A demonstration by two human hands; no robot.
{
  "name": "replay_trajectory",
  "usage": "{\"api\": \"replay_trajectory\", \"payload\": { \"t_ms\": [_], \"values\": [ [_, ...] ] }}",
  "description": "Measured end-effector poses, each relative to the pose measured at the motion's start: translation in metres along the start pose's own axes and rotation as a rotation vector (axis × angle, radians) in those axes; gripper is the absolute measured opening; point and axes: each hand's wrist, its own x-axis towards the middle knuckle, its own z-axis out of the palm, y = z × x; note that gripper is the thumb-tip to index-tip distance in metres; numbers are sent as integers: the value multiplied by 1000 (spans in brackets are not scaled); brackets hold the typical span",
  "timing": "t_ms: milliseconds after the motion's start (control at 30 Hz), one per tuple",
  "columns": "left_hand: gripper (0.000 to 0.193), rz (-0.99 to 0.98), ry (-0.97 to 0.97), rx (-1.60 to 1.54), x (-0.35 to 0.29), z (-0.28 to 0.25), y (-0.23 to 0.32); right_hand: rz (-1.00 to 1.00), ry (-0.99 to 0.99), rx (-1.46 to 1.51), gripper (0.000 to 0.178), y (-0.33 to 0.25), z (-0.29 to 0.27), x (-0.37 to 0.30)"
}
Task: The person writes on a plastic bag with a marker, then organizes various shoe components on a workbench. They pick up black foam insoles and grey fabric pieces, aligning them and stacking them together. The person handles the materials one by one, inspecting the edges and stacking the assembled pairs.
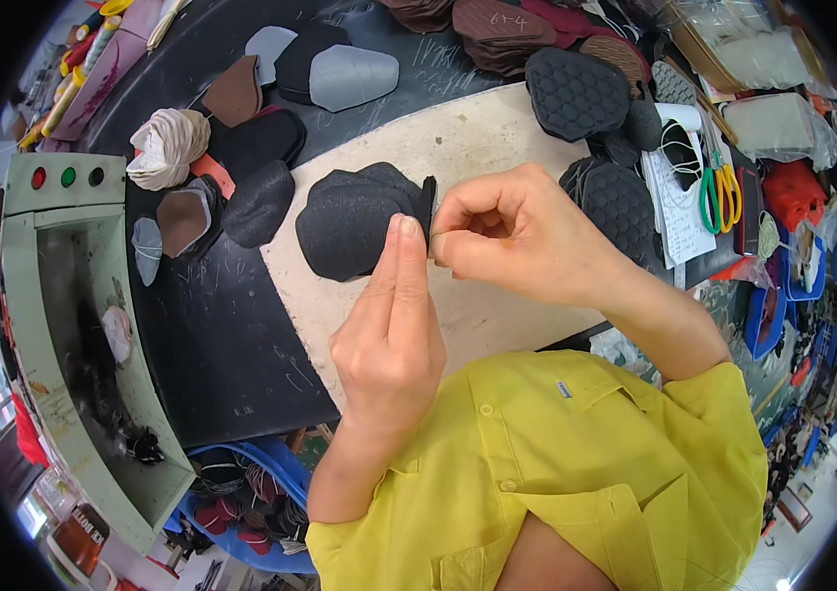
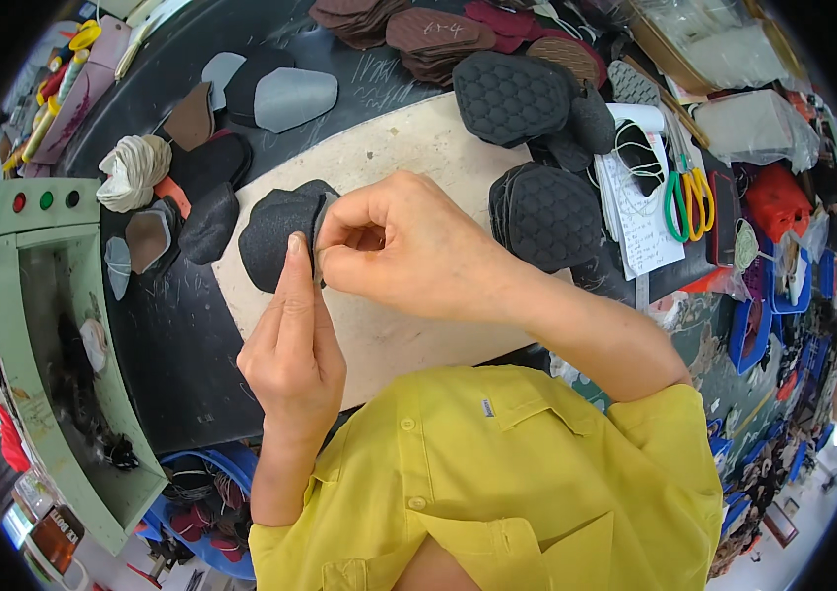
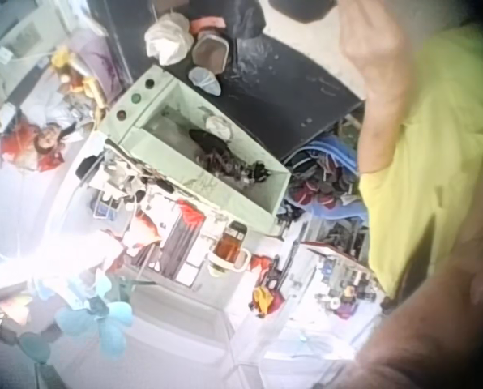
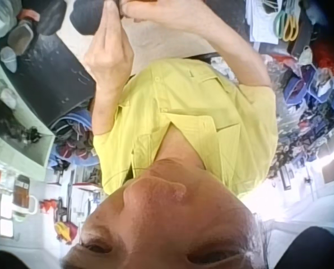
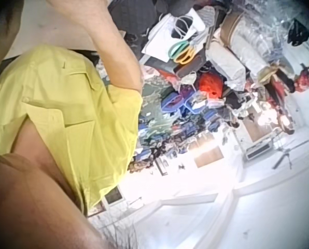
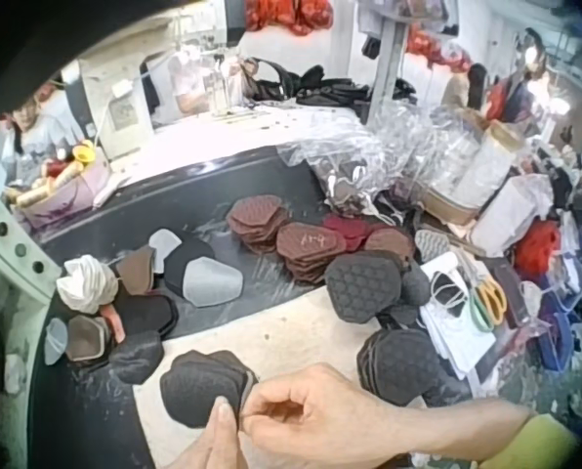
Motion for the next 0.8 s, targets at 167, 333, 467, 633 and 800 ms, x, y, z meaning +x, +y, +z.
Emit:
{"api": "replay_trajectory", "payload": {
  "t_ms": [167, 333, 467, 633, 800],
  "values": [
    [40, -204, -90, -234, 1, -8, 5, 43, 3, 105, 11, 10, 4, 1],
    [44, -55, -10, -5, -2, -2, -2, 58, 21, 186, 15, 2, 10, 1],
    [44, 4, 19, 37, -5, 3, -5, 63, -20, 108, 11, 8, 4, 1],
    [42, -145, -16, -180, -4, -2, 1, 91, -54, 219, 11, 10, 1, 4],
    [41, -364, -176, -445, -1, -17, 3, 116, -85, 289, 10, 11, -2, 4]
  ]
}}
